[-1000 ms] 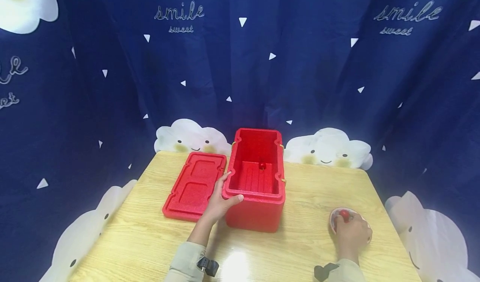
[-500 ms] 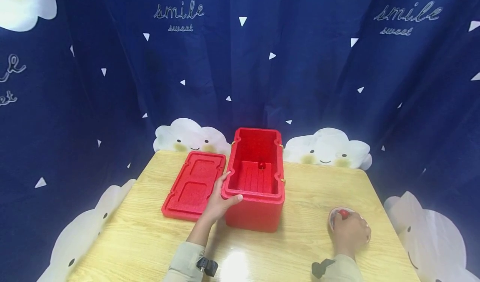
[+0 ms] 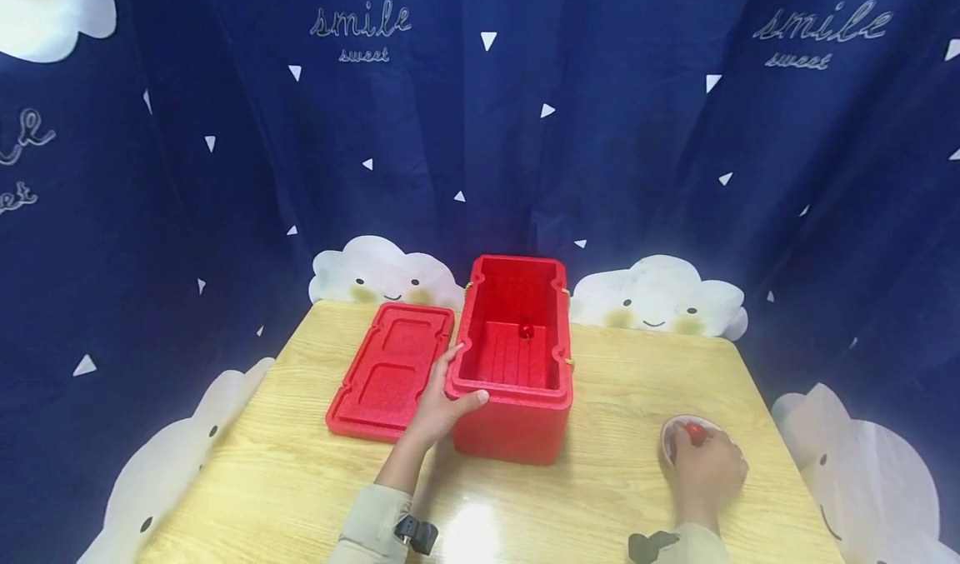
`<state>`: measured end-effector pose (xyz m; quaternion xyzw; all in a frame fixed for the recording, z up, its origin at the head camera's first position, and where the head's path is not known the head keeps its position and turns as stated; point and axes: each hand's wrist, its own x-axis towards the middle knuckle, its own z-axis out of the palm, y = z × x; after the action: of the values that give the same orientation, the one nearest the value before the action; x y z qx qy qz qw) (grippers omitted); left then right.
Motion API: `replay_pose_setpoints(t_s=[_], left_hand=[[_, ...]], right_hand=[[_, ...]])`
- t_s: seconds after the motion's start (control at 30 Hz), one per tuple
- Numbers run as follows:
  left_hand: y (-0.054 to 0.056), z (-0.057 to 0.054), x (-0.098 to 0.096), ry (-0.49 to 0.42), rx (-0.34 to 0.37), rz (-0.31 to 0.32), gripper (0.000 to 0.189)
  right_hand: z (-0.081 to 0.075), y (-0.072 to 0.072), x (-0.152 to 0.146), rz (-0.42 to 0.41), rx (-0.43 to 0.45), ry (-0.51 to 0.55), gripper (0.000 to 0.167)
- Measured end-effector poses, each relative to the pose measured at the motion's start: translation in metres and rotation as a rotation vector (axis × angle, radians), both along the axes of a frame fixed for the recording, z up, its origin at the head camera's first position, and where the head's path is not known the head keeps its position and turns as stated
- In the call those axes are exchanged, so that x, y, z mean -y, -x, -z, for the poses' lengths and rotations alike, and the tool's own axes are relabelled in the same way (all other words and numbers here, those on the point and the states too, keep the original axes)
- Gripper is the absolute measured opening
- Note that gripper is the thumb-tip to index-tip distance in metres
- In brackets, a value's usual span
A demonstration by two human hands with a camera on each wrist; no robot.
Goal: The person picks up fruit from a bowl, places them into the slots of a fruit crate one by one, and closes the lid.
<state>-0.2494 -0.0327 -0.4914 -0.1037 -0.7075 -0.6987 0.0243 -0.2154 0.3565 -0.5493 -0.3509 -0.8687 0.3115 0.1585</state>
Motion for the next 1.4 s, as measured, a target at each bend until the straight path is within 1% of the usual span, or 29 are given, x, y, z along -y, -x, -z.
replay_pose_setpoints(t_s=[0.03,0.1,0.27,0.37,0.43,0.5,0.6,0.63,0.73,0.77,0.8,0.9,0.93,0.97,1.0,1.07,1.1,1.13,1.17,1.2,1.23,1.27,1.3,1.4], left_hand=[[0.000,-0.001,0.000,0.000,0.003,0.002,0.083],[-0.003,-0.007,0.001,-0.003,0.011,0.009,0.084],[-0.014,-0.027,0.004,0.003,0.037,0.026,0.084],[-0.017,-0.032,0.003,0.006,0.040,0.033,0.084],[-0.016,-0.032,0.002,-0.005,0.038,0.035,0.084],[-0.015,-0.031,0.002,-0.020,0.029,0.034,0.084],[-0.008,-0.019,0.001,-0.030,0.039,0.025,0.085],[-0.006,-0.015,0.001,-0.029,0.035,0.021,0.085],[0.001,-0.002,-0.001,-0.019,0.040,0.011,0.086],[0.002,-0.001,-0.001,-0.018,0.034,0.007,0.086],[0.002,0.001,-0.001,-0.021,0.029,0.007,0.085],[0.001,0.000,-0.002,-0.023,0.022,0.009,0.085],[0.001,-0.001,-0.002,-0.022,0.018,0.012,0.085],[-0.001,-0.005,-0.002,-0.018,0.010,0.014,0.085],[-0.002,-0.010,-0.001,-0.015,0.008,0.017,0.085],[-0.007,-0.019,0.000,-0.005,0.004,0.023,0.084],[-0.009,-0.023,0.000,0.001,0.006,0.026,0.084],[-0.011,-0.028,0.001,0.006,0.008,0.026,0.083],[-0.013,-0.032,0.001,0.011,0.006,0.023,0.082],[-0.014,-0.033,0.001,0.014,0.013,0.022,0.082],[-0.015,-0.035,0.001,0.019,0.016,0.021,0.082],[-0.016,-0.036,0.001,0.020,0.014,0.020,0.081],[-0.017,-0.036,0.001,0.023,0.007,0.018,0.081],[-0.016,-0.036,0.001,0.027,-0.026,0.013,0.080]], right_hand=[[0.000,-0.002,0.000,-0.006,-0.019,0.008,0.052],[0.001,-0.005,-0.001,-0.021,-0.066,0.017,0.052],[-0.001,-0.011,-0.001,-0.049,-0.165,0.000,0.049],[-0.007,-0.014,0.000,-0.066,-0.228,0.010,0.046],[-0.012,-0.015,0.000,-0.074,-0.255,0.027,0.047],[-0.019,-0.016,0.003,-0.080,-0.255,0.063,0.049],[-0.026,-0.017,0.008,-0.072,-0.234,0.138,0.053],[-0.028,-0.017,0.009,-0.069,-0.240,0.173,0.054],[-0.033,-0.017,0.015,-0.068,-0.314,0.290,0.054],[-0.032,-0.016,0.014,-0.085,-0.387,0.365,0.050],[-0.034,-0.015,0.016,-0.094,-0.422,0.410,0.049],[-0.038,-0.012,0.017,-0.147,-0.500,0.522,0.046],[-0.036,-0.009,0.015,-0.176,-0.516,0.533,0.045],[-0.032,-0.004,0.013,-0.200,-0.561,0.571,0.042],[-0.031,0.000,0.011,-0.219,-0.542,0.545,0.044],[-0.019,0.011,0.004,-0.281,-0.607,0.608,0.041],[-0.021,0.014,0.006,-0.286,-0.607,0.629,0.042],[-0.026,0.015,0.010,-0.293,-0.603,0.633,0.043],[-0.035,0.015,0.017,-0.280,-0.603,0.672,0.044],[-0.047,0.013,0.025,-0.271,-0.575,0.679,0.044],[-0.041,0.019,0.022,-0.271,-0.580,0.693,0.046],[-0.050,0.019,0.028,-0.266,-0.546,0.681,0.049],[-0.054,0.020,0.031,-0.276,-0.551,0.677,0.049],[-0.058,0.024,0.037,-0.318,-0.550,0.641,0.047]])
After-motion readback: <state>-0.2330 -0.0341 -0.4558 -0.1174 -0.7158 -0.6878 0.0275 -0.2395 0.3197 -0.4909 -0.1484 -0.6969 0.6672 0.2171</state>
